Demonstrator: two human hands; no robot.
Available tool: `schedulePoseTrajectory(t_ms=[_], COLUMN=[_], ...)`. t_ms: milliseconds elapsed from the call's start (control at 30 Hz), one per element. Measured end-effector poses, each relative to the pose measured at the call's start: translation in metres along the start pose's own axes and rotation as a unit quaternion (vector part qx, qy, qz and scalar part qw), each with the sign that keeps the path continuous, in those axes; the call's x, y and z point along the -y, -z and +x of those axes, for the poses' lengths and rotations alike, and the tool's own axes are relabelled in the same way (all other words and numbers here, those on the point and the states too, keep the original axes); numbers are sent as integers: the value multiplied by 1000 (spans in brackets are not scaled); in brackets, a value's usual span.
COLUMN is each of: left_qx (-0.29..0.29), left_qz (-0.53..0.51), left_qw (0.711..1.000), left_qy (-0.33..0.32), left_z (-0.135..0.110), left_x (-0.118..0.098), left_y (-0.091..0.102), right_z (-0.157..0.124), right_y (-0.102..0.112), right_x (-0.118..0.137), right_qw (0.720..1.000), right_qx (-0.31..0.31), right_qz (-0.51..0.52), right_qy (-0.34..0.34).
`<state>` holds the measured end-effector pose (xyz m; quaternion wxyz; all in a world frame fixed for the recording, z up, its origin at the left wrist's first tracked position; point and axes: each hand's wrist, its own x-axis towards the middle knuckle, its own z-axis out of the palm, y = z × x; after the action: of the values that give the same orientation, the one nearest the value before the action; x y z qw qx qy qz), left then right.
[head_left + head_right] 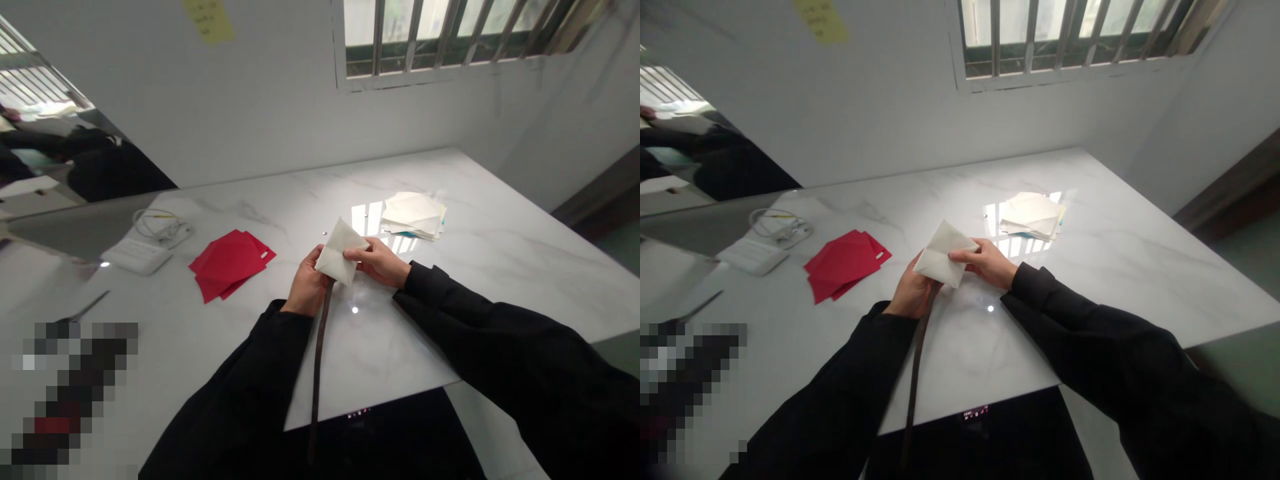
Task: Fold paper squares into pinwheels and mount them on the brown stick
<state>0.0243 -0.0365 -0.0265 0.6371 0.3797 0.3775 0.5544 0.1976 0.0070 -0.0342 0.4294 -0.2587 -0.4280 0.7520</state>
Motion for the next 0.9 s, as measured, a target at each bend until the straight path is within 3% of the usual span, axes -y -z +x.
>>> schedulePoseTrajectory(t_ms=[533, 700, 900], left_qx=[17, 38, 22], left_qz=[3, -1, -8], left_qw=[1000, 999, 999], left_qy=[-9, 18, 36], left_z=[15, 21, 22], left_x=[2, 5, 7], left_y=[2, 10, 14], right_z=[3, 4, 3], right_y=[-5, -1, 4], right_x=[-13, -11, -9], right_qw=[995, 995, 995], right_qx=[-85, -83, -88], right_qz=[-4, -7, 3], right_qy=[56, 58, 49])
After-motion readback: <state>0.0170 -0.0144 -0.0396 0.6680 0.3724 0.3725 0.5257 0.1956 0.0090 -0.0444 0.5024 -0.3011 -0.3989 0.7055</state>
